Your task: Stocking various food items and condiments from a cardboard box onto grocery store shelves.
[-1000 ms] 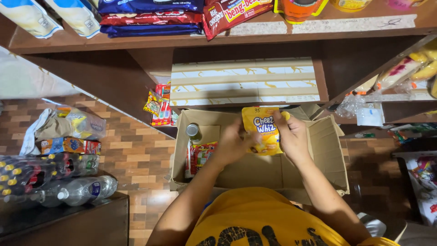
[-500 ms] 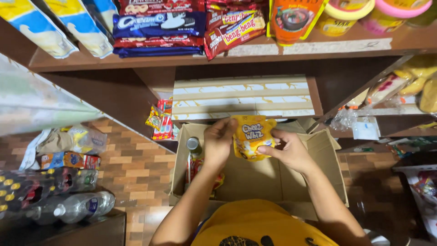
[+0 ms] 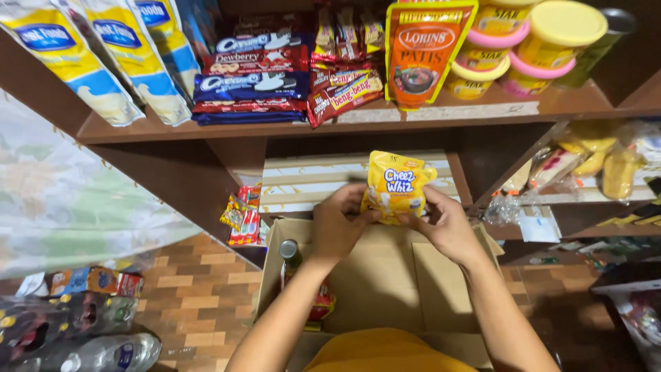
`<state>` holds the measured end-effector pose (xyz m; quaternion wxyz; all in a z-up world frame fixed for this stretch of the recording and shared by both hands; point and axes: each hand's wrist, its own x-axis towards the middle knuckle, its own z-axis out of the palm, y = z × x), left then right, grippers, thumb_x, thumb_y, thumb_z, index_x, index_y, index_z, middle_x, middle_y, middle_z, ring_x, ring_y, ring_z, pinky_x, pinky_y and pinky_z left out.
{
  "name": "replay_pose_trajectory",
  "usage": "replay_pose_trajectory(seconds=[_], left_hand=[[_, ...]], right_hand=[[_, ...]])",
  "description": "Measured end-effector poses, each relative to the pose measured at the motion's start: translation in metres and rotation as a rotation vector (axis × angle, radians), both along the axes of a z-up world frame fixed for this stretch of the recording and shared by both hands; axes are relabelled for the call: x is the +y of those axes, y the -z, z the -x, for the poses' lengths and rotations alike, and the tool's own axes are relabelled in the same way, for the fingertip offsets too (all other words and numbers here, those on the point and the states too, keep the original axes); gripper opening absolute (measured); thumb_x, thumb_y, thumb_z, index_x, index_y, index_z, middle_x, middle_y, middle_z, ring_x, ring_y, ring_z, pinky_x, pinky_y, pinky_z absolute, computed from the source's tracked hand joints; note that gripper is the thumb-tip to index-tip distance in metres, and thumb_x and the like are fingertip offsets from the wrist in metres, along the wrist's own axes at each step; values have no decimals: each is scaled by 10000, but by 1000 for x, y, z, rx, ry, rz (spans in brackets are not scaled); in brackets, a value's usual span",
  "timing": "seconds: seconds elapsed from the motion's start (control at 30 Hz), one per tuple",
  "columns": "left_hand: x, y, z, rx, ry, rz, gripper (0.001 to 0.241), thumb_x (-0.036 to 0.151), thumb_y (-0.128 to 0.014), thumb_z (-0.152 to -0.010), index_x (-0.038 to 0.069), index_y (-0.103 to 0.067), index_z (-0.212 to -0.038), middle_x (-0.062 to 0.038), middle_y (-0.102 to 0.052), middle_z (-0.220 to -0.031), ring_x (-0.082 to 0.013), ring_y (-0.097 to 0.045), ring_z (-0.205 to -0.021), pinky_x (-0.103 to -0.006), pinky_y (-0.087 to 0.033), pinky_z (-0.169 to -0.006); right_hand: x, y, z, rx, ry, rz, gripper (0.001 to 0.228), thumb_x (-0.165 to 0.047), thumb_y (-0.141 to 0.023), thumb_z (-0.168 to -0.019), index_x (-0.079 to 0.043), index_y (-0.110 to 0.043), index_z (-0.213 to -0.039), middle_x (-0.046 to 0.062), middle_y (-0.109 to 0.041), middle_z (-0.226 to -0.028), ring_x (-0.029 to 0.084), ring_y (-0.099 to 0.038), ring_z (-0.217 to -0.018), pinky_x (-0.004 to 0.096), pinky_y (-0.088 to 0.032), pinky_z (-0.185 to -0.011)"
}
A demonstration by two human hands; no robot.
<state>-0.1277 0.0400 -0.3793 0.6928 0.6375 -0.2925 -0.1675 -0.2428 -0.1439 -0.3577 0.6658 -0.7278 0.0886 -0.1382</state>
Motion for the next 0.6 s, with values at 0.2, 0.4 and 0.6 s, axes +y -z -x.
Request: replay_pose_trajectory(seconds=[0.2,0.4,0.6], left_hand=[[-7,-63,-16,-195,-109,86,400,12,-777,-872,-3,-655,-1253,-82,-763,-1079,-122,-728,-964,-267,-640,-799],[-26,-89,-60,-506,-409,72,454,13,-800,-828,-23,-652,-1256,-162,-696,-1119,-177,-726,-920,-283,-664,-734],[-19,-87,-72,-705,-484,200,468,3,-719,-918,-41,-560,-1356,-180,-684,-1189,-238,-739,-1053,-330,-651,-832]], right_hand=[[-4,-37,-38,38,225,458,373,-102,-866,-847,-5,-732,-1182,80,-719,-1000,113,-593,-894,282,-508,-766],[-5,-54,-106,-449,274,167,563,-50,-831,-834,-15,-594,-1343,5,-701,-1151,55,-662,-984,221,-561,-788],[-10,-67,-133,-635,340,409,533,-8,-840,-878,-6,-620,-1364,39,-745,-1158,56,-684,-976,224,-581,-815]])
